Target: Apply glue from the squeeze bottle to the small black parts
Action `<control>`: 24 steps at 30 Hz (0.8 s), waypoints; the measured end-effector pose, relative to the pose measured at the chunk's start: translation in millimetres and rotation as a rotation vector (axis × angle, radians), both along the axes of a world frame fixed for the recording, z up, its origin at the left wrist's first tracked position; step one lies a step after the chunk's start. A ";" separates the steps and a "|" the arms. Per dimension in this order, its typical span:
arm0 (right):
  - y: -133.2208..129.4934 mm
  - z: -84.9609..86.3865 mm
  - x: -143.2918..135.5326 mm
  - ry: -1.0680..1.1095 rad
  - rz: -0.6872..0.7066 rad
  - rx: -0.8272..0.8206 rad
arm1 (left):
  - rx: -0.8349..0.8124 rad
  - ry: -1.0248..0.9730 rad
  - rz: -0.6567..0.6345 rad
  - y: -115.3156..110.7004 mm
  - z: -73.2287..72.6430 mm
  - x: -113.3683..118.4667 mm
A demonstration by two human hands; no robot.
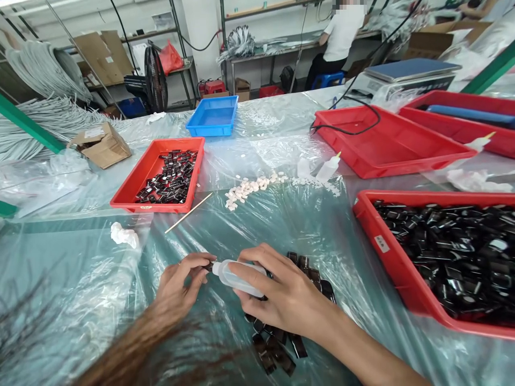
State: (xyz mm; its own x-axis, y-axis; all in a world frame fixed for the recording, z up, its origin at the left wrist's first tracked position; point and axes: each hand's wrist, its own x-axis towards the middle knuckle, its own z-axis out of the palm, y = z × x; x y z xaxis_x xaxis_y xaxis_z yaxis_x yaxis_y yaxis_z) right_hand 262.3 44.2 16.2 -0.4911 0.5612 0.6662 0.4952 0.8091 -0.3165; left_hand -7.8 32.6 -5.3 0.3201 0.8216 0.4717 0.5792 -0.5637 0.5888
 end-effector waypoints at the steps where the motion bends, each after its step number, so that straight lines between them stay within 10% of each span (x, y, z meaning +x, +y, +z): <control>1: 0.6 -0.3 0.0 0.012 0.013 -0.004 | -0.005 0.005 -0.002 -0.3 0.8 0.2; 24: -3.9 1.8 -0.1 -0.105 0.003 0.104 | -0.340 -0.240 0.032 -1.2 -3.0 3.4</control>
